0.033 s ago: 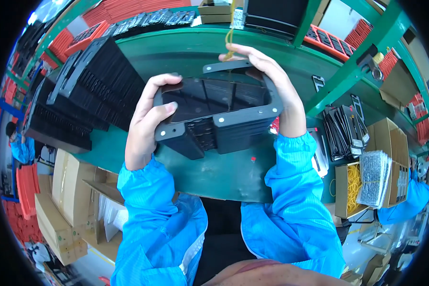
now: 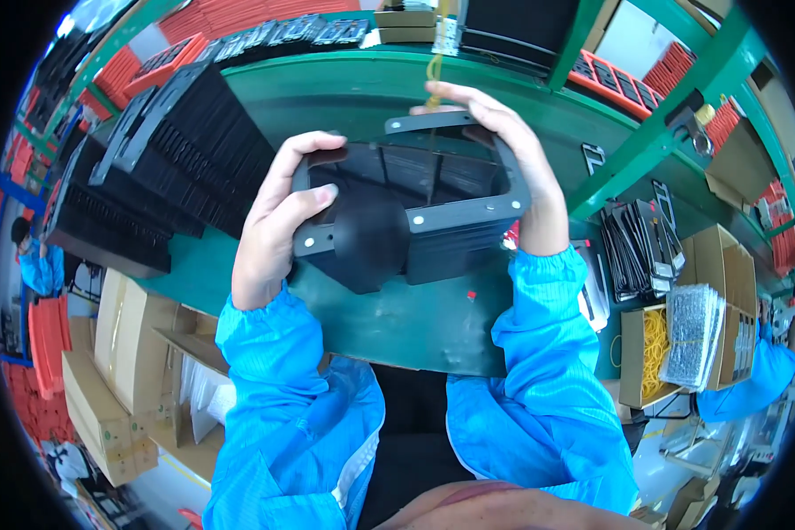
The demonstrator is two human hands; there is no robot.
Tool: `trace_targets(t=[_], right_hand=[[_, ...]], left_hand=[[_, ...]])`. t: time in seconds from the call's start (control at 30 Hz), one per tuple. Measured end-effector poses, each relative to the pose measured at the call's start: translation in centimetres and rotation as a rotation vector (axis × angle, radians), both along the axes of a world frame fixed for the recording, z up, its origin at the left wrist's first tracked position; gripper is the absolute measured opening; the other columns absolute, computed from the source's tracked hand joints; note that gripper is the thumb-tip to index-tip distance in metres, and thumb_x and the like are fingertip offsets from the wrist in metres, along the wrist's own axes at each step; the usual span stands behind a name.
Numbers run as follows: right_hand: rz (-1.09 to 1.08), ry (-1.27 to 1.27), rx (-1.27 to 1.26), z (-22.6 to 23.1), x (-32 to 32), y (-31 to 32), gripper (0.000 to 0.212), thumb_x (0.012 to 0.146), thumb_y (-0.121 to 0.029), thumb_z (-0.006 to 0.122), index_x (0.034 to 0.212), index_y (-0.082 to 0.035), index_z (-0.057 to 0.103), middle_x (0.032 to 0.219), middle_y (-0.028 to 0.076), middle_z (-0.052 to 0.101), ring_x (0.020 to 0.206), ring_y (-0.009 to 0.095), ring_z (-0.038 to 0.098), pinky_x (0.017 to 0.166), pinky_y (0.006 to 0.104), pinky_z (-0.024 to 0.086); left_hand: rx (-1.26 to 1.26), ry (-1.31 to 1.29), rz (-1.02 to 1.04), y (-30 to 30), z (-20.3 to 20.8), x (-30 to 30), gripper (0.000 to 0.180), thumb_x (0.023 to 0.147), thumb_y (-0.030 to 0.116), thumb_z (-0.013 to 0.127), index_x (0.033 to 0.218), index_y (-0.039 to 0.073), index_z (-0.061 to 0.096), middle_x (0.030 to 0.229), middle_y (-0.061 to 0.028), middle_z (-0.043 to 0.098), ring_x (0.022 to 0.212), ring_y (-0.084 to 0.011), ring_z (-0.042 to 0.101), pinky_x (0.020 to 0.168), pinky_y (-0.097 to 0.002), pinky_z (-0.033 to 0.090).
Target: Assembling black plastic components and screens at a factory workstation.
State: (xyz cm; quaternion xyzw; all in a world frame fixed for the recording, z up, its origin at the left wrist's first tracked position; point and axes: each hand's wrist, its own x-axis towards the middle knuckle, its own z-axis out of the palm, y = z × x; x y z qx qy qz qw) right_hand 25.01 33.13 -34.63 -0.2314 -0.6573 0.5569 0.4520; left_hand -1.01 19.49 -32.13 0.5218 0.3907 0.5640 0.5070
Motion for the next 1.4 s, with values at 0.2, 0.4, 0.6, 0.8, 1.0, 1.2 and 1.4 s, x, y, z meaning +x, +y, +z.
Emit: trace_targets(t=[0.2,0.4,0.6,0.8,1.0,1.2,1.4], right_hand=[[0.059,0.049,-0.109,1.2,-0.7,-2.3,0.036,0.104,-0.020,0.057,0.136,-0.003,0.063,0.120,0.008,0.067,0.105,0.011,0.060,0.095,0.0239,0.045],[-0.436,0.086,0.397,1.5,-0.5,-4.1,0.025,0.104,-0.010,0.057,0.126,-0.001,0.067,0.118,0.013,0.068,0.107,0.017,0.065,0.097,0.0291,0.048],[0.075,0.670,0.431,4.0,-2.2,-12.6,0.015,0.103,-0.001,0.053,0.105,-0.001,0.068,0.096,0.012,0.063,0.101,0.031,0.070,0.097,0.0487,0.057],[0.013,0.222,0.713,3.7,-4.8,-13.2,0.007,0.093,0.000,0.064,0.087,0.002,0.068,0.090,0.013,0.061,0.090,0.037,0.072,0.090,0.0548,0.060],[0.193,0.175,0.936,3.8,-4.4,-13.6,0.007,0.082,-0.002,0.069,0.082,0.005,0.071,0.093,0.020,0.067,0.092,0.040,0.072,0.091,0.0565,0.059],[0.401,-0.038,0.965,4.4,-3.7,-13.3,0.012,0.079,0.000,0.069,0.088,0.005,0.074,0.094,0.021,0.070,0.091,0.039,0.072,0.088,0.0578,0.060],[0.420,-0.173,0.895,3.0,-4.2,-13.0,0.013,0.082,0.002,0.067,0.092,0.001,0.074,0.090,0.017,0.070,0.088,0.035,0.071,0.087,0.0586,0.059]], left_hand=[[0.042,0.289,-0.024,-1.3,0.8,-2.1,0.045,0.092,0.012,0.063,0.135,0.006,0.053,0.130,-0.0057,0.056,0.115,-0.0138,0.056,0.104,-0.0294,0.043],[0.187,0.168,-0.048,-1.5,-1.1,-2.2,0.048,0.089,0.012,0.058,0.136,0.005,0.053,0.136,-0.0075,0.052,0.122,-0.0164,0.052,0.109,-0.0323,0.039],[0.386,0.187,0.185,-1.2,-3.0,-1.0,0.050,0.082,0.015,0.050,0.130,0.002,0.058,0.135,-0.0124,0.051,0.130,-0.0220,0.046,0.114,-0.0356,0.032],[0.358,0.146,0.203,-1.1,-2.7,-0.9,0.050,0.080,0.019,0.048,0.124,0.001,0.063,0.136,-0.0151,0.050,0.134,-0.0262,0.043,0.115,-0.0374,0.030],[0.398,0.249,0.110,-0.8,-4.0,-2.6,0.048,0.084,0.032,0.056,0.121,0.004,0.066,0.137,-0.0169,0.049,0.136,-0.0288,0.042,0.114,-0.0416,0.031],[0.596,0.355,0.092,-0.3,-4.3,-2.6,0.062,0.068,0.045,0.078,0.116,0.007,0.069,0.133,-0.0182,0.051,0.133,-0.0328,0.044,0.110,-0.0465,0.036],[0.692,0.464,0.162,-0.4,-4.4,-3.0,0.067,0.062,0.039,0.085,0.117,0.005,0.068,0.131,-0.0181,0.053,0.128,-0.0310,0.048,0.108,-0.0436,0.040]])
